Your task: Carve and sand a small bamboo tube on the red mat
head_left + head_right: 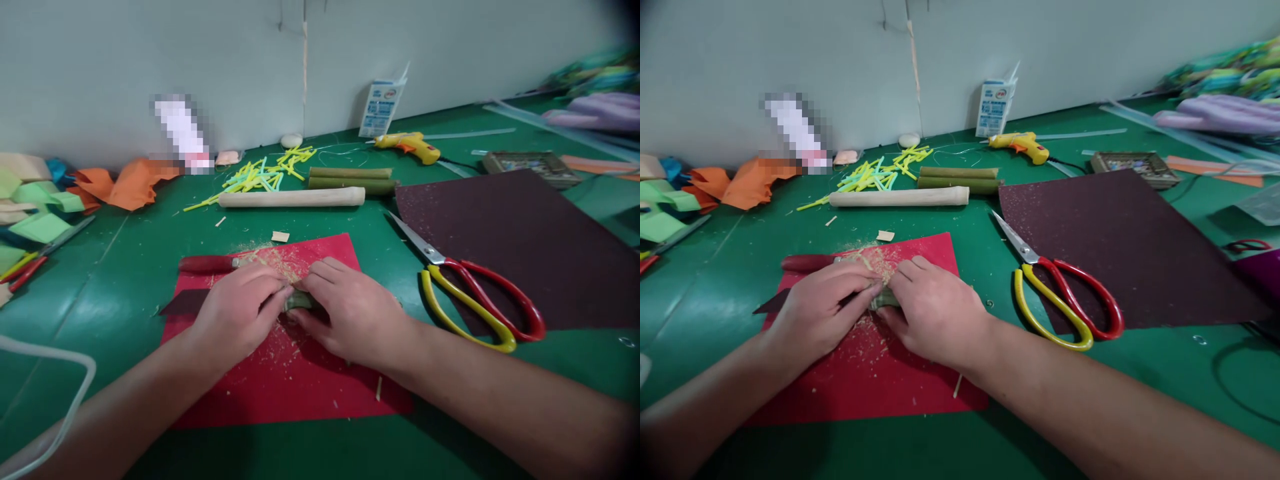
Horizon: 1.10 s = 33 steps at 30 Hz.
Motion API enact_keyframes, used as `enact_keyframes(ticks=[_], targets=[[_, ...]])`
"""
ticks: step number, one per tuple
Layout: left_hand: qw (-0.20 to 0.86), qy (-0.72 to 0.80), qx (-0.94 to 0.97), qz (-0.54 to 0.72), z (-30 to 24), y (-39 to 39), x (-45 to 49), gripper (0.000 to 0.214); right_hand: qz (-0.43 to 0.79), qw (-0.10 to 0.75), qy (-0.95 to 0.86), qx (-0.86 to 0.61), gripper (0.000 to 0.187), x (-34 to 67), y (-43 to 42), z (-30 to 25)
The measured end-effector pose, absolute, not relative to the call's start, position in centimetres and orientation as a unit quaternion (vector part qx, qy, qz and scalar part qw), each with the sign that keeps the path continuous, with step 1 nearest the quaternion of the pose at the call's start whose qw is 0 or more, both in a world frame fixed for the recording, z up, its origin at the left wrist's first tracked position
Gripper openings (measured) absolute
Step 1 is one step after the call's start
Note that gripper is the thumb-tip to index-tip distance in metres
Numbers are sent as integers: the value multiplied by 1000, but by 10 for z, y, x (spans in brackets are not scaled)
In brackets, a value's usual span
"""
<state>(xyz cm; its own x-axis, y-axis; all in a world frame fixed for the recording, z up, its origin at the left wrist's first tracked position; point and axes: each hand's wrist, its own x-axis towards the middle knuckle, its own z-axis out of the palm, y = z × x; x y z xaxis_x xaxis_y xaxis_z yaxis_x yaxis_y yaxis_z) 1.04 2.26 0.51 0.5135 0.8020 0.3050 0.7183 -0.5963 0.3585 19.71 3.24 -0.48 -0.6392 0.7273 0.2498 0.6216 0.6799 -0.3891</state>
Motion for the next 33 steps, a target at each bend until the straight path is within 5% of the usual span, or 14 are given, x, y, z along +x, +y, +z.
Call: enact_keyframes(ticks=[6,13,20,27,33], targets=[[-13,391,888,242,3,12,7,18,148,179,-887,-399,22,196,33,-4],[99,462,852,227,3,24,12,23,131,191,-893,-386,20,197,32,-5],[-26,403,880,250,2,8,8,17,136,187,-886,-403,20,197,34,-3],[81,467,847,241,1,25,14,23,127,187,-892,-391,21,196,33,-4],[5,418,868,269,1,7,9,14,131,189,-892,-388,21,197,34,-3]])
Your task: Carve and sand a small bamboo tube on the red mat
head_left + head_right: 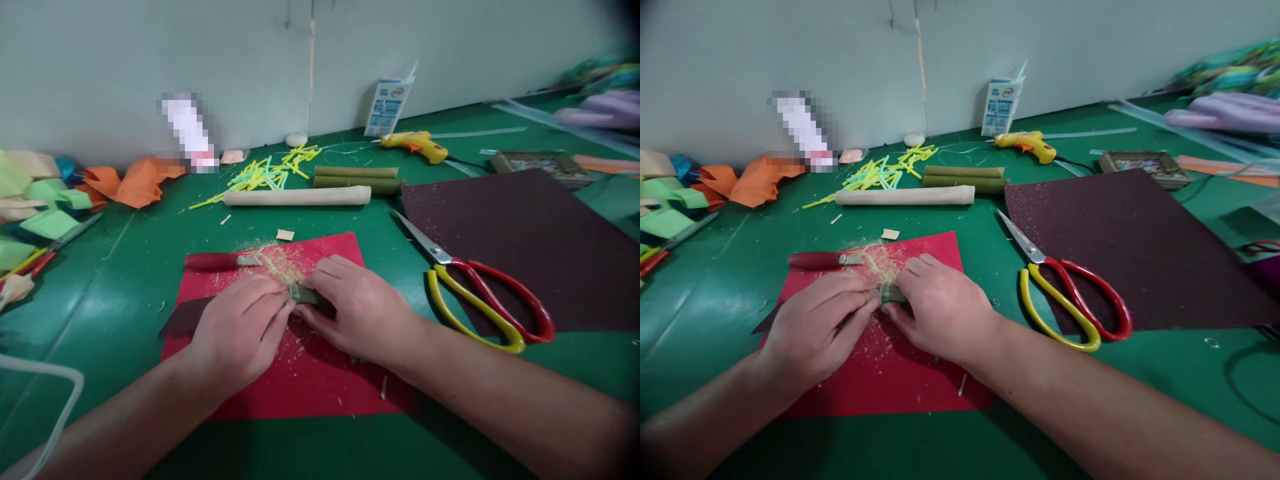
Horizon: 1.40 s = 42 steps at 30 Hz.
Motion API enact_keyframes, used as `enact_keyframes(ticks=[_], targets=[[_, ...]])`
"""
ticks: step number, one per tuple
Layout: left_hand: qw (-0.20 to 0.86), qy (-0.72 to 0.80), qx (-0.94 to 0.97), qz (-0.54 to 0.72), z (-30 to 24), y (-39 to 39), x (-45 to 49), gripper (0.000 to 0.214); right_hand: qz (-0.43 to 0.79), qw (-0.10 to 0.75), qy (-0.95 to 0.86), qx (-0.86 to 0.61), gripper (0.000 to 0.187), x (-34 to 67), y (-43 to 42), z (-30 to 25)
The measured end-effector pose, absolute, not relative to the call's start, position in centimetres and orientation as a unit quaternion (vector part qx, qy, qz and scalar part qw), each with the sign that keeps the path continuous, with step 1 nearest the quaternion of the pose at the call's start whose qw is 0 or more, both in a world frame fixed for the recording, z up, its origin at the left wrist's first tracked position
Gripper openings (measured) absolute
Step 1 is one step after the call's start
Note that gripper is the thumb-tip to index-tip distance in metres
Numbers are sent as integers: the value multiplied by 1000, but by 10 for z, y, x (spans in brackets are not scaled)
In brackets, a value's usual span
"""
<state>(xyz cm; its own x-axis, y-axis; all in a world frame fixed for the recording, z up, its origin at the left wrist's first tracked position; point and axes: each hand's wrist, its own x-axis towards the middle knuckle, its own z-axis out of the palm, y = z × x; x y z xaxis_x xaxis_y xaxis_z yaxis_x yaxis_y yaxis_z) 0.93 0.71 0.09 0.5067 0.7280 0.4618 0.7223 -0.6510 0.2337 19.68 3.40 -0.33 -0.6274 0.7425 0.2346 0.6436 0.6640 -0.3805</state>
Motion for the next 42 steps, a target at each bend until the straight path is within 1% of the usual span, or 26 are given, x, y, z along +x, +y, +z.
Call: enact_keyframes(ticks=[2,6,8,13,20,26,32,36,38,42], targets=[[1,417,867,272,0,8,9,13,130,187,-896,-383,21,196,34,-3],[82,459,846,259,-1,21,12,20,120,192,-899,-374,21,196,33,-5],[94,462,844,255,0,23,12,22,120,191,-897,-379,21,196,34,-5],[18,429,861,273,2,11,9,13,127,189,-893,-388,22,196,34,-4],[47,435,863,252,0,20,11,20,126,189,-901,-370,22,196,34,-5],[-32,391,879,271,0,6,8,14,118,180,-899,-381,22,197,34,-6],[20,432,869,240,-1,19,13,23,128,178,-900,-377,25,198,34,-5],[-63,379,888,252,2,11,11,21,128,177,-903,-370,23,198,35,-6],[-86,367,889,259,3,9,10,19,122,182,-902,-373,22,197,35,-6],[-30,402,882,244,1,19,11,24,124,188,-903,-367,22,197,35,-6]])
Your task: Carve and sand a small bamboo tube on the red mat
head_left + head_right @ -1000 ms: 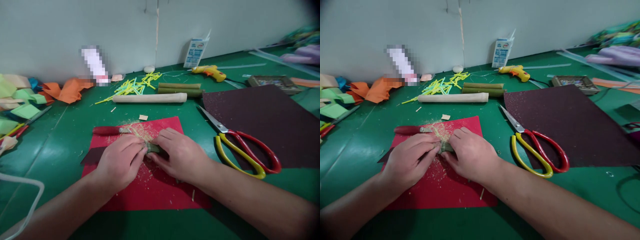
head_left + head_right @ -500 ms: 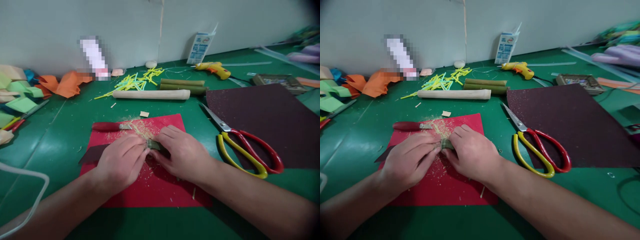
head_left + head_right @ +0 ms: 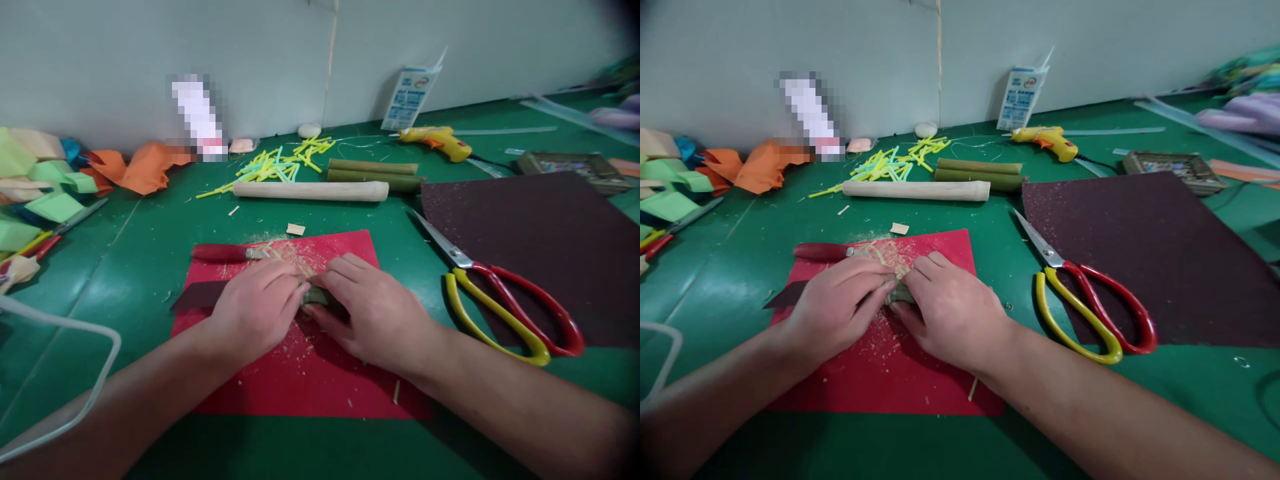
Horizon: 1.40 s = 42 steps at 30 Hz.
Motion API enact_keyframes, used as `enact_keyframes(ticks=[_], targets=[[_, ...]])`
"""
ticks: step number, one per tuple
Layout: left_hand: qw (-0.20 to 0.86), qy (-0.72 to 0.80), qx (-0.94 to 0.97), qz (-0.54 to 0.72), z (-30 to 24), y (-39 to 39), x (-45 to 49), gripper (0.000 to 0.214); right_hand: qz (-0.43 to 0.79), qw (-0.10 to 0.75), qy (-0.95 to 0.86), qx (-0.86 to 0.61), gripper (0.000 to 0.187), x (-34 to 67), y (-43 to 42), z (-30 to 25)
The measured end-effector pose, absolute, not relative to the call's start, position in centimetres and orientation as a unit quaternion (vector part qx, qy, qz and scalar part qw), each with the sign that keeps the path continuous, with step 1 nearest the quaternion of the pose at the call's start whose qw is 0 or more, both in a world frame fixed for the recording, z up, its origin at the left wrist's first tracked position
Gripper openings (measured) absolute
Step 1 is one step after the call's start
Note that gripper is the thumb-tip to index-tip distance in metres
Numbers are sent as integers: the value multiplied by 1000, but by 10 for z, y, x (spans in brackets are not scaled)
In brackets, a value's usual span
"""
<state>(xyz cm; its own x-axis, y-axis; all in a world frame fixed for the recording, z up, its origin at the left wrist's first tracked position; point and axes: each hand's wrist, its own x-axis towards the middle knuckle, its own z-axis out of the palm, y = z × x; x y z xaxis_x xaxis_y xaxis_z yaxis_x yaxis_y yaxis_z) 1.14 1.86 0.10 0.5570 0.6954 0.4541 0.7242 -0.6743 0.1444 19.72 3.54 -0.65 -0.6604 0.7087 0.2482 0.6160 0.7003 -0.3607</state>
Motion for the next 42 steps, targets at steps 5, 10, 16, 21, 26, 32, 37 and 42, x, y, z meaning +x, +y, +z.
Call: enact_keyframes(ticks=[5,10,16,21,26,32,37,42], targets=[[49,-378,-892,-244,1,15,9,22,134,184,-903,-365,21,199,36,-7],[116,-353,-891,-259,4,5,-1,9,130,184,-899,-376,16,199,37,-5],[97,-378,-889,-239,6,19,-8,15,120,192,-895,-385,17,198,36,-5],[40,-369,-897,-240,-1,19,-7,17,129,192,-894,-384,17,197,37,-5],[-44,-418,-872,-250,0,16,-7,16,118,199,-894,-383,18,198,35,-7],[7,-460,-850,-258,4,16,-12,18,110,210,-893,-383,22,198,34,-10],[23,-440,-866,-235,3,18,-13,22,112,212,-893,-382,21,197,33,-10],[10,-414,-884,-219,2,16,-11,22,96,215,-896,-376,21,197,32,-11]])
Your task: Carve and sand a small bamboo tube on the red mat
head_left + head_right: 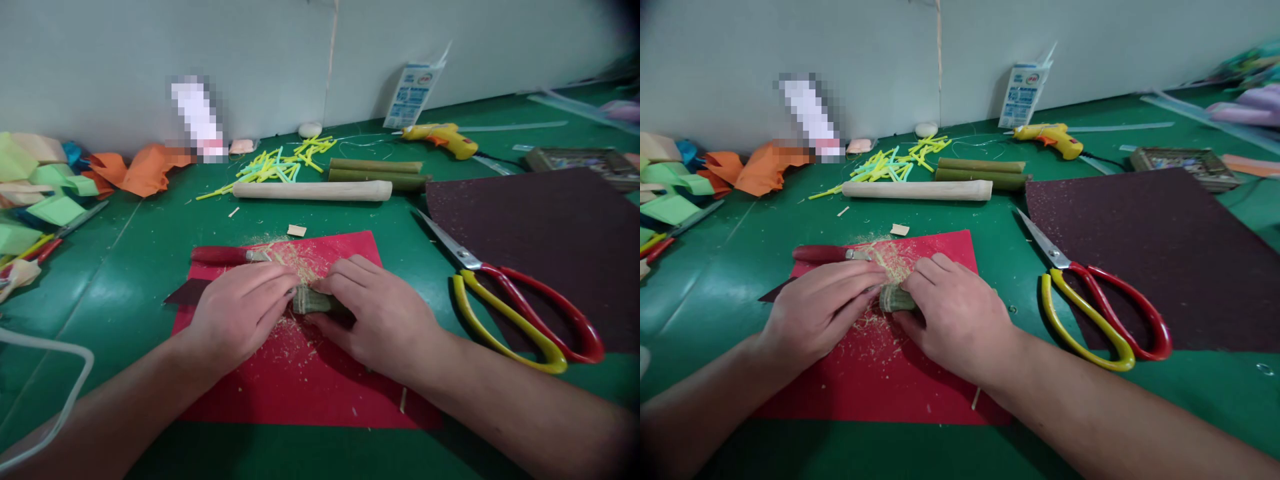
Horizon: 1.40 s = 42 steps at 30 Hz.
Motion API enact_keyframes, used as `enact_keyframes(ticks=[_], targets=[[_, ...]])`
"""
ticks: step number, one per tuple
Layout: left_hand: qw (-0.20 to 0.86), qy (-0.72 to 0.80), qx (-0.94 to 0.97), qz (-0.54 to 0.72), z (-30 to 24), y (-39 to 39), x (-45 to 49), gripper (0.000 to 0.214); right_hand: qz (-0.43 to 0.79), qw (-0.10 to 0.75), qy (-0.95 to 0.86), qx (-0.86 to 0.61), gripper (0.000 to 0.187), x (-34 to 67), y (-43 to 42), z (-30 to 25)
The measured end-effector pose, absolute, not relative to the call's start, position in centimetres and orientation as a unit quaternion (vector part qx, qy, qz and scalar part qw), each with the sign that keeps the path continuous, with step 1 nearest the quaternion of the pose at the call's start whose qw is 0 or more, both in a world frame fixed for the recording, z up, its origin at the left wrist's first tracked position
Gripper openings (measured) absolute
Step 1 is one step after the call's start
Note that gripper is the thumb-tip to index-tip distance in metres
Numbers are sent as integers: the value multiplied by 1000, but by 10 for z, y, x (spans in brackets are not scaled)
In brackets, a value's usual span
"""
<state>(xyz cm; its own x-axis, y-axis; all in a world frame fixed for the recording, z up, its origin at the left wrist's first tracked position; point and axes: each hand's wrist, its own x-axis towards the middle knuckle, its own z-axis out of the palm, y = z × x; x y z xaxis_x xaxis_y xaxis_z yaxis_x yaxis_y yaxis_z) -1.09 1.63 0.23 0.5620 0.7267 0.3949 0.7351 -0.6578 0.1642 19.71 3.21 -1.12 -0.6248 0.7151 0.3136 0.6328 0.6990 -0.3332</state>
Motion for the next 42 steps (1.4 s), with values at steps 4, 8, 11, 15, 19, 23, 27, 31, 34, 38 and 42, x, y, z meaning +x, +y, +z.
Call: enact_keyframes(ticks=[4,8,11,15,19,23,27,31,34,38,42], targets=[[-19,-414,-881,-227,0,15,-9,20,92,210,-894,-384,20,197,33,-11],[-44,-430,-868,-245,-4,14,-8,19,102,205,-891,-391,19,197,34,-10],[-42,-420,-873,-245,-5,13,-8,19,109,202,-889,-397,19,197,34,-9],[-7,-404,-880,-250,-5,8,-8,21,114,197,-886,-404,19,197,33,-8],[-12,-407,-877,-254,-3,7,-8,20,102,197,-891,-397,20,196,31,-8],[-65,-434,-865,-242,1,13,-3,17,93,202,-894,-389,18,195,28,-9],[-79,-440,-859,-249,5,14,0,16,102,198,-893,-391,18,195,27,-9],[-64,-439,-858,-259,12,5,-3,14,92,198,-891,-398,19,196,29,-8],[-19,-466,-839,-280,18,1,-6,14,83,194,-893,-397,18,196,30,-7],[-18,-466,-845,-261,15,7,-7,18,86,193,-891,-402,19,196,29,-8],[-63,-438,-866,-235,6,17,-4,20,106,200,-885,-408,20,194,26,-11]])
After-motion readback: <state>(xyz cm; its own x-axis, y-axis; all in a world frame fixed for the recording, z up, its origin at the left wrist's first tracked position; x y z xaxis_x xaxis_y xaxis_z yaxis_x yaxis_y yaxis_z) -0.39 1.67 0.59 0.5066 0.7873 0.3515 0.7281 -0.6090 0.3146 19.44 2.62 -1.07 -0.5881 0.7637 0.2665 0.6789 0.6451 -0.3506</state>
